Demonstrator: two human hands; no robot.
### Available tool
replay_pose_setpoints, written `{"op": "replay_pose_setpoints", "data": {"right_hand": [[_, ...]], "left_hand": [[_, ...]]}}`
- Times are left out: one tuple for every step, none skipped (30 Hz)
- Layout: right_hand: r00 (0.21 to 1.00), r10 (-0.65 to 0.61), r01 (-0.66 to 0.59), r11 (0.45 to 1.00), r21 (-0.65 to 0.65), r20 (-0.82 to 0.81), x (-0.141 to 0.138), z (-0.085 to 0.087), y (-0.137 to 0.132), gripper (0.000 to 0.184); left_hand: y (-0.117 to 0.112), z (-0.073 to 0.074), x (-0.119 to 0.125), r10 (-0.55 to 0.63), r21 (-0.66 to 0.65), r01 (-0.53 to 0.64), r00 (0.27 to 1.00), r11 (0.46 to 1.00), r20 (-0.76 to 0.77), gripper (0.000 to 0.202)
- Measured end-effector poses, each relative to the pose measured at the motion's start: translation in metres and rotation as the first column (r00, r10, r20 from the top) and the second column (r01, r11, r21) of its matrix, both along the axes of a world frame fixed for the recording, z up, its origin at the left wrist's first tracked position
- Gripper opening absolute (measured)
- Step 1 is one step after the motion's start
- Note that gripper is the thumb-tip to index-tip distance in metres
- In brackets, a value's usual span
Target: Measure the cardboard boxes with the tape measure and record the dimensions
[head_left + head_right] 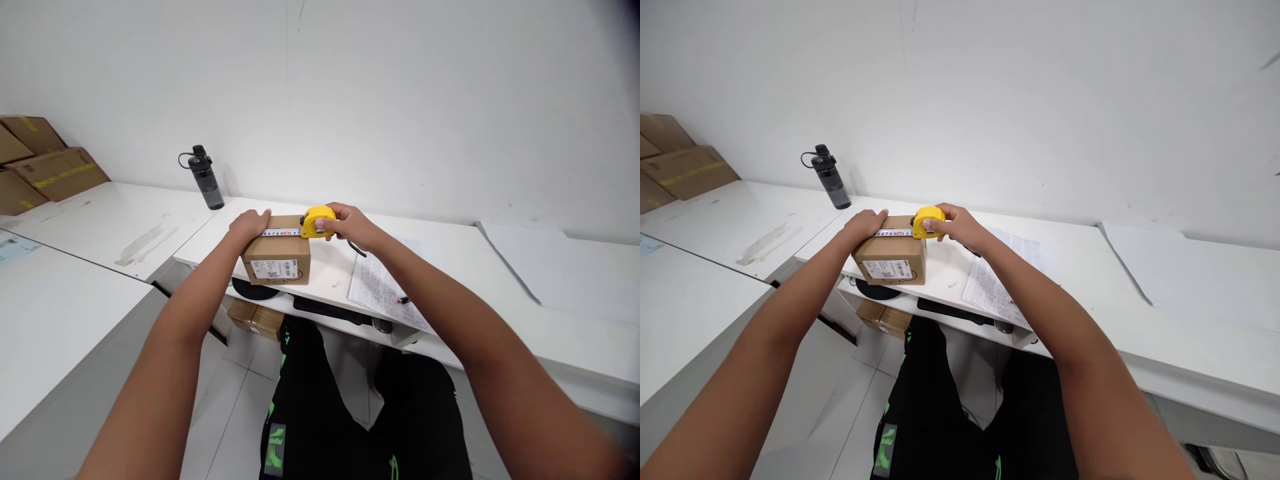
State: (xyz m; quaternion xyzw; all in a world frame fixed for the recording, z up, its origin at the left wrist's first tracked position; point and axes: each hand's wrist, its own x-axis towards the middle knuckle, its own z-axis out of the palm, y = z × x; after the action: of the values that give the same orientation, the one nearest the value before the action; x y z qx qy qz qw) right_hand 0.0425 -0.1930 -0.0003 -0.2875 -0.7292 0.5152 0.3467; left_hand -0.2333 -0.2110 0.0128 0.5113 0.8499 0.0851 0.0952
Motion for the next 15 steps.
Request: {"op": "replay_pose_setpoints", "data": {"right_hand": [[1.000,-0.009,0.009,1.000,0.000,0.007,0.0001,-0.0003,0.0004,0.044],[1.000,-0.014,0.014,1.000,0.002,0.016,0.0002,-0.0005,0.0008,0.045],[1.000,-0.016,0.016,1.000,0.008,0.022,0.0001,-0.0007,0.0013,0.046],[1.000,-0.012,0.012,1.000,0.014,0.026,0.0000,-0.0009,0.0018,0.047],[1.000,-0.005,0.005,1.000,0.019,0.026,-0.0003,-0.0010,0.0023,0.048],[1.000,0.003,-0.003,1.000,0.022,0.024,-0.0006,-0.0011,0.0028,0.049],[1.000,0.010,-0.010,1.000,0.022,0.021,-0.0009,-0.0012,0.0032,0.049],[1.000,0.014,-0.014,1.000,0.020,0.018,-0.0013,-0.0014,0.0035,0.050],[1.000,0.013,-0.013,1.000,0.017,0.018,-0.0015,-0.0017,0.0037,0.051],[1.000,0.009,-0.009,1.000,0.013,0.023,-0.0017,-0.0020,0.0038,0.052],[1.000,0.001,-0.002,1.000,0.009,0.029,-0.0017,-0.0025,0.0038,0.052],[0.999,-0.006,0.006,1.000,0.006,0.036,-0.0017,-0.0030,0.0037,0.053],[0.999,-0.011,0.011,1.000,0.004,0.039,-0.0016,-0.0036,0.0034,0.053],[0.999,-0.012,0.012,1.000,0.002,0.039,-0.0013,-0.0040,0.0030,0.053],[0.999,-0.012,0.012,1.000,0.001,0.037,-0.0008,-0.0044,0.0025,0.053]], "left_hand": [[0.0003,-0.0004,-0.0001,0.004,0.000,-0.004,1.000,1.000,0.006,0.073],[0.0004,-0.0007,-0.0004,0.009,-0.001,-0.009,1.000,1.000,0.014,0.073],[0.0005,-0.0011,-0.0007,0.016,-0.001,-0.016,1.000,1.000,0.023,0.073],[0.0004,-0.0014,-0.0011,0.021,0.000,-0.021,0.999,1.000,0.033,0.073],[0.0003,-0.0017,-0.0017,0.027,0.001,-0.028,0.999,1.000,0.041,0.073],[0.0001,-0.0020,-0.0025,0.032,0.004,-0.032,0.998,0.999,0.046,0.073],[0.0000,-0.0024,-0.0033,0.033,0.005,-0.034,0.998,0.999,0.050,0.074],[-0.0001,-0.0029,-0.0043,0.033,0.006,-0.033,0.998,0.999,0.052,0.074],[-0.0001,-0.0034,-0.0053,0.028,0.008,-0.028,0.998,1.000,0.052,0.075],[-0.0001,-0.0040,-0.0061,0.021,0.010,-0.022,0.999,1.000,0.050,0.075],[-0.0001,-0.0045,-0.0066,0.014,0.011,-0.014,0.999,1.000,0.050,0.075],[-0.0002,-0.0050,-0.0067,0.008,0.012,-0.008,0.999,1.000,0.050,0.075],[-0.0003,-0.0054,-0.0063,0.005,0.013,-0.005,0.999,1.000,0.050,0.075],[-0.0005,-0.0057,-0.0054,0.001,0.014,-0.002,0.999,1.000,0.053,0.076],[-0.0009,-0.0059,-0.0041,-0.004,0.014,0.003,0.998,1.000,0.058,0.076]]}}
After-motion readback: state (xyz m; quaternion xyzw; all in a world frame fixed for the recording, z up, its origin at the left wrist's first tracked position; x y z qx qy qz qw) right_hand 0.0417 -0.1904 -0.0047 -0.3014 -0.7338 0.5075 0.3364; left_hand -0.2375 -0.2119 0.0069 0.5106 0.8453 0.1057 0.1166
